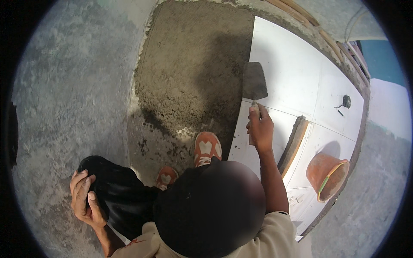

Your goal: The person spreads cement on the floor, applies adhesive to a tile, places the tile on the floor, and taps it with a hammer to secure it.

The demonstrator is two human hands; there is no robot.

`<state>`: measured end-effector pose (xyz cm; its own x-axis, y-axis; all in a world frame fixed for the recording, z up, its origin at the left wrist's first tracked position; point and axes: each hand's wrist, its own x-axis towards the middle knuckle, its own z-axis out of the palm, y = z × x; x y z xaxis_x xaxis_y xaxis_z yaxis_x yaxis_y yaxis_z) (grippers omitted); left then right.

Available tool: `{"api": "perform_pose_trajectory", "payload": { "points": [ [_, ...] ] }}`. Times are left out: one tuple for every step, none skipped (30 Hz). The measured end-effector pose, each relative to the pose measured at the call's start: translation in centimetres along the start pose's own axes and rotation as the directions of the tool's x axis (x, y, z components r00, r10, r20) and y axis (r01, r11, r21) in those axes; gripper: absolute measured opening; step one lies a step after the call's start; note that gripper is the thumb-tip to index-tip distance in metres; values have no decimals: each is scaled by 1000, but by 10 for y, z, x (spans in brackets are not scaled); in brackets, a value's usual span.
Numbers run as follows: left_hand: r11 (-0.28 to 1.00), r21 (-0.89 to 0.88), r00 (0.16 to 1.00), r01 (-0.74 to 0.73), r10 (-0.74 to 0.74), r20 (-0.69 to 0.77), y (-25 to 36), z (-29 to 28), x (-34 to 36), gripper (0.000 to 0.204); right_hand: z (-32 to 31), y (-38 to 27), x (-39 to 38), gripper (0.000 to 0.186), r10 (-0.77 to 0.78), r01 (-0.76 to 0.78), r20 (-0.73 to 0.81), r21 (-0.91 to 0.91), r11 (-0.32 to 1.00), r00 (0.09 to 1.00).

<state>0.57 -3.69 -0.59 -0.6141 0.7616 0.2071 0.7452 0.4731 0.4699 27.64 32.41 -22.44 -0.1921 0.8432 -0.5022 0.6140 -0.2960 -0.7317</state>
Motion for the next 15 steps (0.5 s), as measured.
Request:
{"api": "perform_pose_trajectory", "payload": {
  "points": [
    [1000,0,1000,0,0,0,0,0,0,31,0,0,2,52,3,-3,28,-9,1000,1000],
    [1000,10,1000,-1,1,4,0,0,0,31,0,0,2,52,31,-29,63,-26,999,998],
    [1000,0,1000,4,-4,1,0,1,0,31,0,1,2,52,22,-20,78,-27,999,997],
    [1000,0,1000,7,-7,1,0,0,0,31,1,2,0,53,36,-33,102,-36,999,994],
    [1000,15,1000,9,-9,1,1,0,0,31,2,4,-3,53,-25,26,125,-3,1000,992],
    [1000,3,1000,10,-10,-1,1,0,0,31,3,5,-6,53,68,-64,126,-38,997,990],
    [1000,4,1000,12,-12,-2,1,0,0,31,3,6,-11,54,87,-83,128,-32,996,988],
    [1000,5,1000,14,-14,-5,1,1,0,31,4,7,-15,54,56,-56,125,-1,998,991],
    [1000,-3,1000,15,-15,-8,1,1,0,31,5,7,-18,52,106,-105,110,-10,994,988],
    [1000,-11,1000,15,-15,-13,1,1,0,31,5,6,-19,50,108,-109,92,7,994,990],
    [1000,-6,1000,11,-11,-15,1,1,1,31,6,3,-18,48,175,-177,90,11,984,980],
    [999,-33,1000,10,-10,-10,1,1,2,30,7,0,-17,48,96,-100,80,46,994,992],
    [999,-41,1000,8,-9,-11,1,2,2,30,9,-4,-13,48,75,-81,93,67,994,993],
    [999,-31,1000,8,-9,-12,0,1,3,30,10,-10,-8,47,50,-60,112,92,994,992],
    [999,-41,1000,2,-2,-11,-1,0,4,30,13,-15,-4,47,49,-65,147,104,992,988]
  ]
}}
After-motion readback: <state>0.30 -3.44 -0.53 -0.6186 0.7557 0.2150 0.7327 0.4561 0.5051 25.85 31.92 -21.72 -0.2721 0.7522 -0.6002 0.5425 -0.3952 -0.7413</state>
